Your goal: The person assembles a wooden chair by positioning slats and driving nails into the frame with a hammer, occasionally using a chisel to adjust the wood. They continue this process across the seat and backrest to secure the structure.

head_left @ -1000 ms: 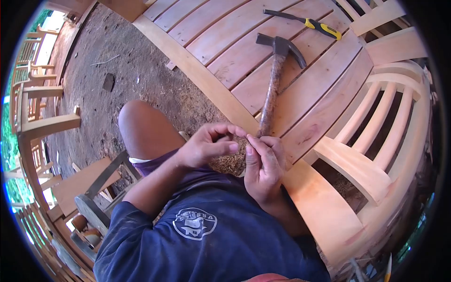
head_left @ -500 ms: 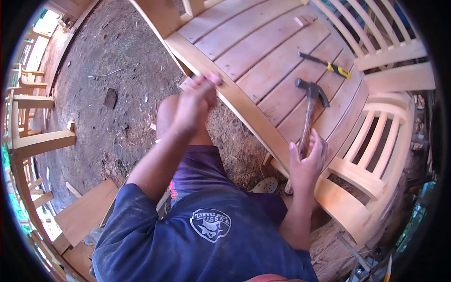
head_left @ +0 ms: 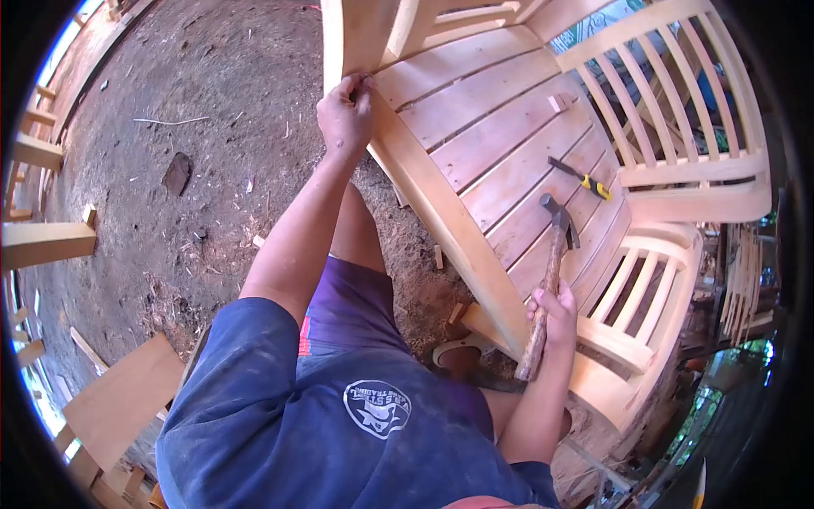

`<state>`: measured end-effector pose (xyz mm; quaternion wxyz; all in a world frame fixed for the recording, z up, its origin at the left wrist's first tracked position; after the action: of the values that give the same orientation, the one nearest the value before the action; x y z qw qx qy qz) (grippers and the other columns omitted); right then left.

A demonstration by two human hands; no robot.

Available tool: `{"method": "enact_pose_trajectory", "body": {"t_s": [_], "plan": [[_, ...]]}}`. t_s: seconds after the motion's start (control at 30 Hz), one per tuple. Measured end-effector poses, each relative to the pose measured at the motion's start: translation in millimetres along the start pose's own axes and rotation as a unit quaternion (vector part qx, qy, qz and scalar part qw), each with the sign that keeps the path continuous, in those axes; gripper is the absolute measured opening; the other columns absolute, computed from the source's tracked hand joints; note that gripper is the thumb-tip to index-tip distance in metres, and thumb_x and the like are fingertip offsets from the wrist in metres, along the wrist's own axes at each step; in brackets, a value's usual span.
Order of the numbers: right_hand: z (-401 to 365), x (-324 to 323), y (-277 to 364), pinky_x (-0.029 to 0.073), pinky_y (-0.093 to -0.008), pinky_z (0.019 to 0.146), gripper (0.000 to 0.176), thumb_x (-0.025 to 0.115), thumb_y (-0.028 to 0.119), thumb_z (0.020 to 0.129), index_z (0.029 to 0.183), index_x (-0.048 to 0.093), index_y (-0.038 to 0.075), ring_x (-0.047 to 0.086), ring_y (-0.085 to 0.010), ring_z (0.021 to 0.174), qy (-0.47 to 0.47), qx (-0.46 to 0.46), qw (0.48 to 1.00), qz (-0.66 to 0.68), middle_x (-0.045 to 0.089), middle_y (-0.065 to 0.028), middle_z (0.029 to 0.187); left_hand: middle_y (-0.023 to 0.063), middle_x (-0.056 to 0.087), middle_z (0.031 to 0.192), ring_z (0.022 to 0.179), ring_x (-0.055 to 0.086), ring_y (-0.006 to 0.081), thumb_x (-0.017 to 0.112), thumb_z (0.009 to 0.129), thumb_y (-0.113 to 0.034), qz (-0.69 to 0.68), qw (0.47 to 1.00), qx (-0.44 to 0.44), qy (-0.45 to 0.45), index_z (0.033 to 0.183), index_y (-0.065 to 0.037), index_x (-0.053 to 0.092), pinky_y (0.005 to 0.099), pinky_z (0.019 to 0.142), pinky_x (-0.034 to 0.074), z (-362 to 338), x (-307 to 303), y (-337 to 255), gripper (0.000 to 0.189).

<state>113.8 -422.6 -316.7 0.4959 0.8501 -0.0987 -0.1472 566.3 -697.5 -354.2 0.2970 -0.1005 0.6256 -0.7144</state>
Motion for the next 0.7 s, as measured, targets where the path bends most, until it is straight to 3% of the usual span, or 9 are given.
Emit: {"method": "enact_pose_trajectory", "body": {"t_s": [0.1,0.23,0.33,0.5,0.63,0.7], "plan": [[-5,11,4,0.053,-0.0273,0.055,0.036,0.07,0.008,0.09,0.121,0.051,0.0,0.061,-0.0128,0.066,0.017,-0.003,0.997,0.079,0.06,-0.0064,0.087,0.0127,0.08,0.092,0.084,0.073,0.012,0.075,0.096,-0.028,0.006,1.0,-0.024,-0.018,0.116,-0.006,0.078,0.0298,0.082,0.056,-2,2,-4,0.03],[-28,39,52,0.053,-0.0273,0.053,0.043,0.07,0.003,0.09,0.127,0.048,-0.001,0.06,-0.0125,0.064,-0.014,-0.128,0.992,0.0,0.061,-0.0088,0.095,0.0122,0.08,0.091,0.083,0.074,0.0148,0.074,0.096,-0.03,0.048,0.997,-0.036,-0.039,0.117,-0.01,0.079,0.031,0.082,0.056,0,3,-1,0.029],[-39,73,85,0.053,-0.027,0.052,0.044,0.07,0.003,0.09,0.128,0.048,0.0,0.061,-0.0127,0.065,0.013,-0.182,0.981,0.059,0.061,-0.0091,0.098,0.0135,0.079,0.093,0.084,0.076,0.0171,0.074,0.096,-0.032,0.076,0.996,-0.043,-0.025,0.116,-0.011,0.079,0.0314,0.082,0.056,-1,4,-2,0.029],[-35,109,89,0.05,-0.0223,0.05,0.056,0.068,0.009,0.097,0.146,0.044,-0.001,0.056,-0.007,0.058,0.088,-0.115,0.989,0.009,0.058,-0.0039,0.095,0.0158,0.078,0.093,0.085,0.077,0.0261,0.072,0.096,-0.033,0.098,0.995,-0.016,-0.031,0.113,-0.015,0.08,0.0355,0.081,0.057,-2,3,-11,0.026],[-35,145,109,0.047,-0.0205,0.049,0.058,0.062,0.007,0.101,0.154,0.041,-0.002,0.052,-0.0039,0.059,0.114,-0.182,0.976,-0.035,0.056,-0.0003,0.09,0.0149,0.077,0.097,0.089,0.075,0.0339,0.07,0.096,-0.034,0.148,0.989,0.013,-0.026,0.112,-0.021,0.08,0.0413,0.082,0.058,-2,2,-26,0.023],[-36,164,131,0.051,-0.0247,0.055,0.061,0.062,0.007,0.101,0.157,0.039,-0.003,0.06,-0.0093,0.063,0.114,-0.228,0.963,-0.093,0.063,-0.005,0.094,0.0135,0.077,0.1,0.091,0.075,0.0349,0.069,0.096,-0.034,0.176,0.984,0.013,-0.014,0.113,-0.024,0.079,0.0433,0.083,0.059,-3,4,-25,0.023]]}}
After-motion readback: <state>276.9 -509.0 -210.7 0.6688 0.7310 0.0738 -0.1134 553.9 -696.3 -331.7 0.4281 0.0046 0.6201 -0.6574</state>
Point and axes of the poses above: each hand's wrist, its own z-axis towards the middle knuckle, its own x-axis out of the palm, y = z × x, the point moved 10 cm from there along z, towards the middle knuckle
